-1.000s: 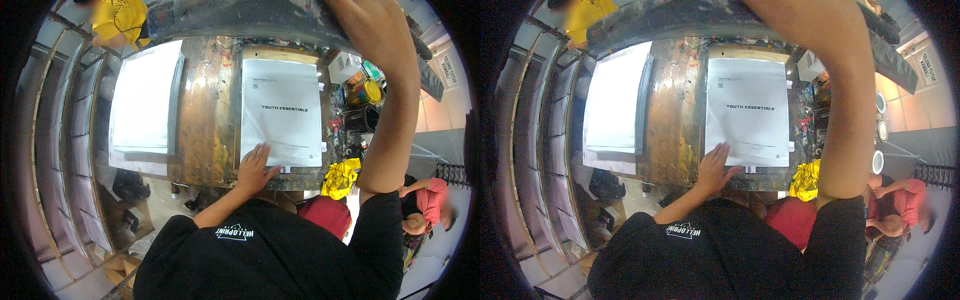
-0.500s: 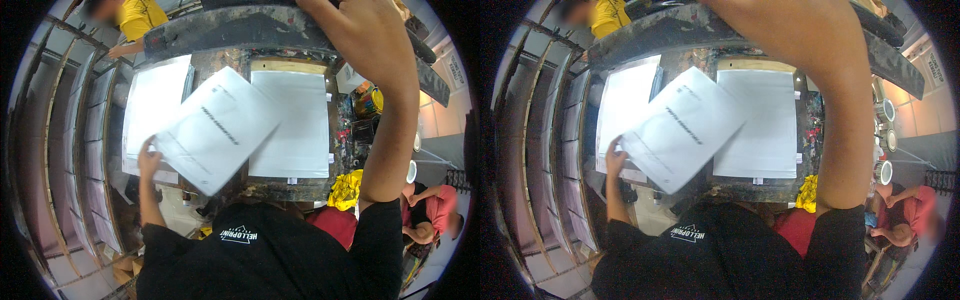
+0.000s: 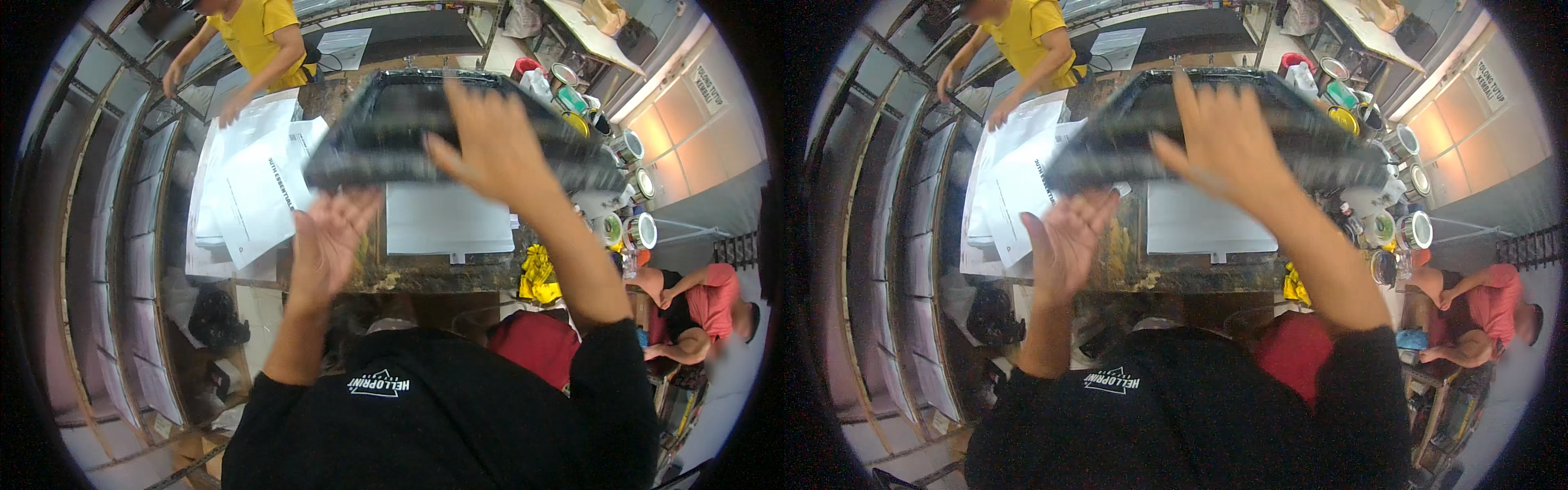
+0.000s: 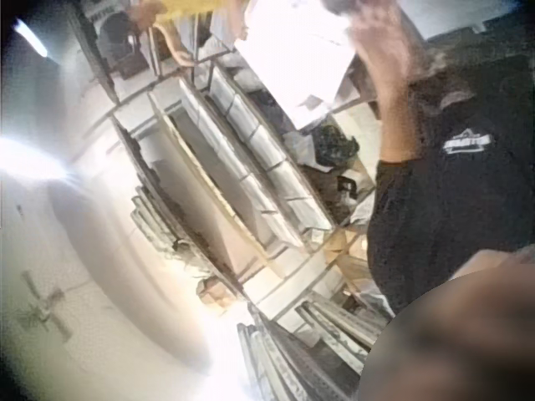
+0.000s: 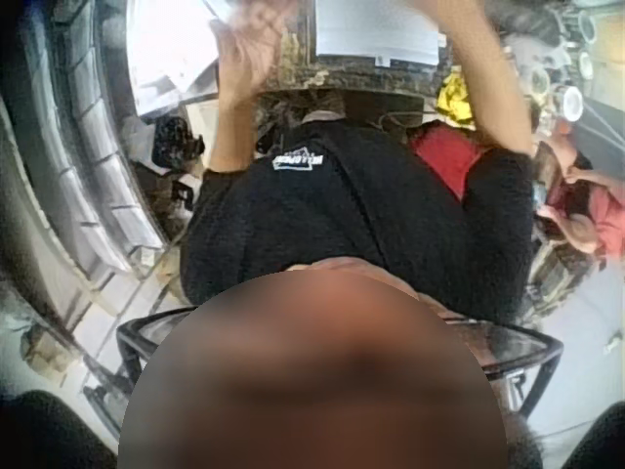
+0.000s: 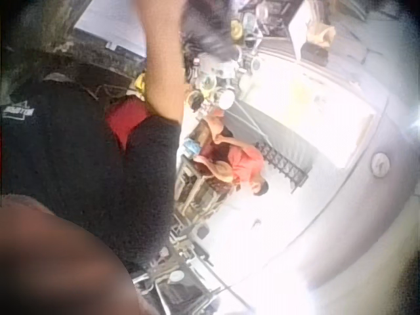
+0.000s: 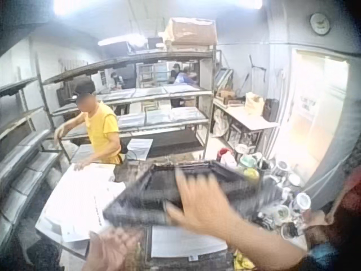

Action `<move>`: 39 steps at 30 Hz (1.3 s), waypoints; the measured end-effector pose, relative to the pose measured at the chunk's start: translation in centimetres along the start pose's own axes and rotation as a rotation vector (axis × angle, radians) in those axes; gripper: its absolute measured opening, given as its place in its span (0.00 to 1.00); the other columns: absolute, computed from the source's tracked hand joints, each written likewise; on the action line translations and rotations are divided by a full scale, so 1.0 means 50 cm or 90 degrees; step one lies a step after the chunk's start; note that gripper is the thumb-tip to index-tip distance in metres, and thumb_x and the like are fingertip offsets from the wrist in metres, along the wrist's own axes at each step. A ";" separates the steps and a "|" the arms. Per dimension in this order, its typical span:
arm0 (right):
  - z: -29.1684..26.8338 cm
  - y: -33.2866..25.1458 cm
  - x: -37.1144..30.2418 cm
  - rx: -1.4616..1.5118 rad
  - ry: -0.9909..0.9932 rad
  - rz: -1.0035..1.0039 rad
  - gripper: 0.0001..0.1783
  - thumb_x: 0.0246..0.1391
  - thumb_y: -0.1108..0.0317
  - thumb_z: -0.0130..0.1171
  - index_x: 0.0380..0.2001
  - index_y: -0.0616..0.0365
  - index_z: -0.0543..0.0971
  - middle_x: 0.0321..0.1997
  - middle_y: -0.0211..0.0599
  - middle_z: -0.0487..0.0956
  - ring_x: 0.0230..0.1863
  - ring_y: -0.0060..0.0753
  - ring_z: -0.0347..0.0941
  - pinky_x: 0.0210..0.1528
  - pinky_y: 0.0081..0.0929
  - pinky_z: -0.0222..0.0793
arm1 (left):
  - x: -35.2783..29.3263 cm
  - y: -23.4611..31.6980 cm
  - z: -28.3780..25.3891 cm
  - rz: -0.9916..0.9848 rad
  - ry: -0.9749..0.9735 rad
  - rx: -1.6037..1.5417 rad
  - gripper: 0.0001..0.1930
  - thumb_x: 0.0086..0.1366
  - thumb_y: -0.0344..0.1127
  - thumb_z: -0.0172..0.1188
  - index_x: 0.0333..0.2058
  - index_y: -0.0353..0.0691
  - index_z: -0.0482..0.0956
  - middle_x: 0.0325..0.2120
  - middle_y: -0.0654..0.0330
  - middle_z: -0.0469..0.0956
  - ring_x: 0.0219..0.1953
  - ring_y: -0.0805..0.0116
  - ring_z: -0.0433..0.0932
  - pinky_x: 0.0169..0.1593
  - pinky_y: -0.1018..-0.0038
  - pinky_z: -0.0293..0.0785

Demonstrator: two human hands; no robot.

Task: The person performs screen printing by placing white paper on a screen, using a squeegee to pull ink across the mesh, and then removing the printed sheet. The process is repeated multiple times with consistent hand motions and tool use.

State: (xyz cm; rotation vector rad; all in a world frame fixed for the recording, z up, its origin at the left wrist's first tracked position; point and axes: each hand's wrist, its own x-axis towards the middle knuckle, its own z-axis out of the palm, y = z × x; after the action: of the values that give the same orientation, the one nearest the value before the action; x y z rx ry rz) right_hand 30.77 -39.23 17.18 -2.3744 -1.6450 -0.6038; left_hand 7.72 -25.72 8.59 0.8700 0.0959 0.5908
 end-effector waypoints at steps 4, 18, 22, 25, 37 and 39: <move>0.129 -0.040 -0.220 0.064 -0.225 -0.023 0.22 0.59 0.43 0.61 0.39 0.51 0.85 0.44 0.40 0.78 0.51 0.45 0.71 0.51 0.45 0.63 | -0.146 -0.127 -0.051 -0.289 0.282 -0.071 0.60 0.63 0.82 0.41 0.72 0.30 0.43 0.67 0.32 0.57 0.70 0.44 0.63 0.72 0.53 0.63; 0.565 0.019 -0.254 0.135 -0.181 -0.004 0.30 0.46 0.54 0.74 0.52 0.52 0.77 0.43 0.39 0.78 0.47 0.46 0.75 0.44 0.42 0.75 | -0.206 -0.333 -0.262 -0.616 0.388 -0.095 0.61 0.61 0.85 0.37 0.74 0.34 0.45 0.70 0.40 0.58 0.70 0.45 0.62 0.71 0.53 0.62; 0.706 0.164 -0.013 0.128 -0.141 0.020 0.24 0.50 0.53 0.71 0.48 0.50 0.78 0.42 0.38 0.77 0.46 0.48 0.76 0.42 0.46 0.77 | -0.210 -0.316 -0.290 -0.653 0.282 -0.158 0.61 0.61 0.85 0.34 0.74 0.33 0.44 0.71 0.39 0.55 0.72 0.44 0.58 0.73 0.53 0.59; 0.771 0.261 0.129 0.119 -0.159 0.003 0.22 0.56 0.45 0.65 0.44 0.49 0.80 0.40 0.40 0.80 0.44 0.49 0.78 0.42 0.47 0.77 | -0.244 -0.321 -0.329 -0.694 0.215 -0.180 0.63 0.60 0.86 0.32 0.73 0.30 0.45 0.72 0.40 0.54 0.73 0.45 0.57 0.74 0.52 0.56; 0.770 0.294 0.198 0.093 -0.203 0.063 0.23 0.60 0.41 0.60 0.43 0.49 0.80 0.41 0.41 0.80 0.47 0.48 0.79 0.43 0.49 0.76 | -0.404 -0.381 -0.425 -0.619 0.290 0.174 0.45 0.70 0.76 0.36 0.44 0.31 0.78 0.47 0.52 0.81 0.53 0.58 0.78 0.58 0.64 0.73; 0.722 0.244 0.131 0.084 -0.220 0.045 0.23 0.60 0.40 0.59 0.43 0.48 0.80 0.42 0.42 0.81 0.47 0.49 0.79 0.43 0.51 0.77 | -0.295 -0.284 -0.301 -0.617 0.379 0.074 0.39 0.71 0.74 0.41 0.31 0.38 0.77 0.44 0.54 0.82 0.50 0.59 0.79 0.54 0.64 0.73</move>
State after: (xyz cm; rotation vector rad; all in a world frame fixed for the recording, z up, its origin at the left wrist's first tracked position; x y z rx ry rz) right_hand 52.04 -24.47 -11.57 -2.5303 -1.6576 -0.0689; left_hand -2.96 -30.10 -14.05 0.6309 1.0389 -0.0946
